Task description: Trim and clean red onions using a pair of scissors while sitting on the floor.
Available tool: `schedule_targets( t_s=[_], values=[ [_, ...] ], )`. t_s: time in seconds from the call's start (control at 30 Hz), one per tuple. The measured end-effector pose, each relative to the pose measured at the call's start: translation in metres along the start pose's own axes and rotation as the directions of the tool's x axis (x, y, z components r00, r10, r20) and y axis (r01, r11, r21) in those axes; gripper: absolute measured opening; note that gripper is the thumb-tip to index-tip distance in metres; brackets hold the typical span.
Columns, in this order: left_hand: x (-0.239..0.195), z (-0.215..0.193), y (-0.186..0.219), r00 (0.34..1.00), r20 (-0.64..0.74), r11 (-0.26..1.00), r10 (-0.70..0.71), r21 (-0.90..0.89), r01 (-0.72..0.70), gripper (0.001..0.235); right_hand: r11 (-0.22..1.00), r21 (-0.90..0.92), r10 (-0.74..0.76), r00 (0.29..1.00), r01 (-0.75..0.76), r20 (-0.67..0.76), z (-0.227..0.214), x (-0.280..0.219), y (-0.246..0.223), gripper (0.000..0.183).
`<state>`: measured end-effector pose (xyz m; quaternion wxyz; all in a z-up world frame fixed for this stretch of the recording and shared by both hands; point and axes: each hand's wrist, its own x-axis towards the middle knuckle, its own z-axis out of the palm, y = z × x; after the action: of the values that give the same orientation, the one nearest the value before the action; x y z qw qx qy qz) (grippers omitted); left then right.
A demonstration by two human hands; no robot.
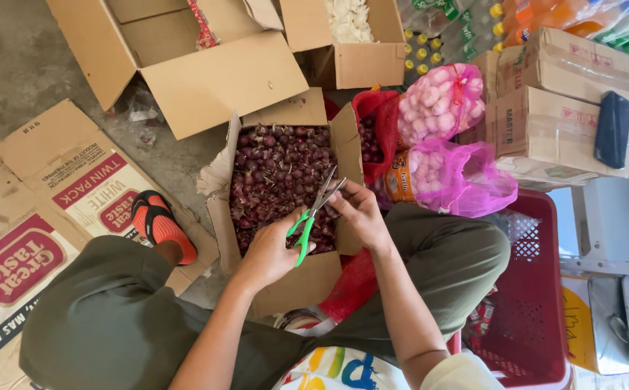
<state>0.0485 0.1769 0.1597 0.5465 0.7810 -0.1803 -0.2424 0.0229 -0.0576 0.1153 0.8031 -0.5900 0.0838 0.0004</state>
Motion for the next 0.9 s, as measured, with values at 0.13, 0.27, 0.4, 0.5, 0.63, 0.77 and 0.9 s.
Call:
schedule_targets(
  t_s=[0.13,0.27,0.4,0.5,0.63,0.77,0.9],
  values=[
    [-0.001,0.001,0.001,0.998,0.06,1.0,0.004,-0.02,-0.003,0.07,0.987,-0.158,0.021,0.999,-0.016,0.028,-0.004,-0.008,-0.001,0.014],
    [-0.004,-0.004,0.02,0.983,0.121,0.987,-0.141,0.097,0.13,0.056,0.975,-0.223,0.004,0.999,0.004,0.034,-0.008,-0.012,-0.003,0.014],
    [-0.006,-0.005,0.02,0.967,0.136,0.966,-0.217,0.171,0.193,0.043,0.975,-0.221,-0.002,1.0,0.003,0.005,-0.013,-0.012,-0.002,0.013],
    [-0.006,-0.005,0.016,0.967,0.122,0.961,-0.222,0.192,0.196,0.041,0.976,-0.22,0.01,0.999,-0.003,0.032,-0.015,-0.015,-0.001,0.012],
    [-0.007,-0.003,0.006,0.971,0.115,0.969,-0.21,0.156,0.191,0.038,0.994,-0.086,0.069,0.997,-0.066,0.029,-0.02,-0.013,0.005,0.012],
    [-0.006,-0.009,0.01,0.976,0.059,0.978,-0.209,0.038,0.207,0.039,0.979,-0.033,0.196,0.973,-0.202,-0.124,-0.055,0.002,0.032,0.016],
    [-0.004,-0.011,-0.003,0.987,-0.053,0.96,-0.153,-0.243,0.136,0.045,0.965,-0.159,0.158,0.943,-0.21,-0.292,-0.136,0.046,0.063,0.022]
  ],
)
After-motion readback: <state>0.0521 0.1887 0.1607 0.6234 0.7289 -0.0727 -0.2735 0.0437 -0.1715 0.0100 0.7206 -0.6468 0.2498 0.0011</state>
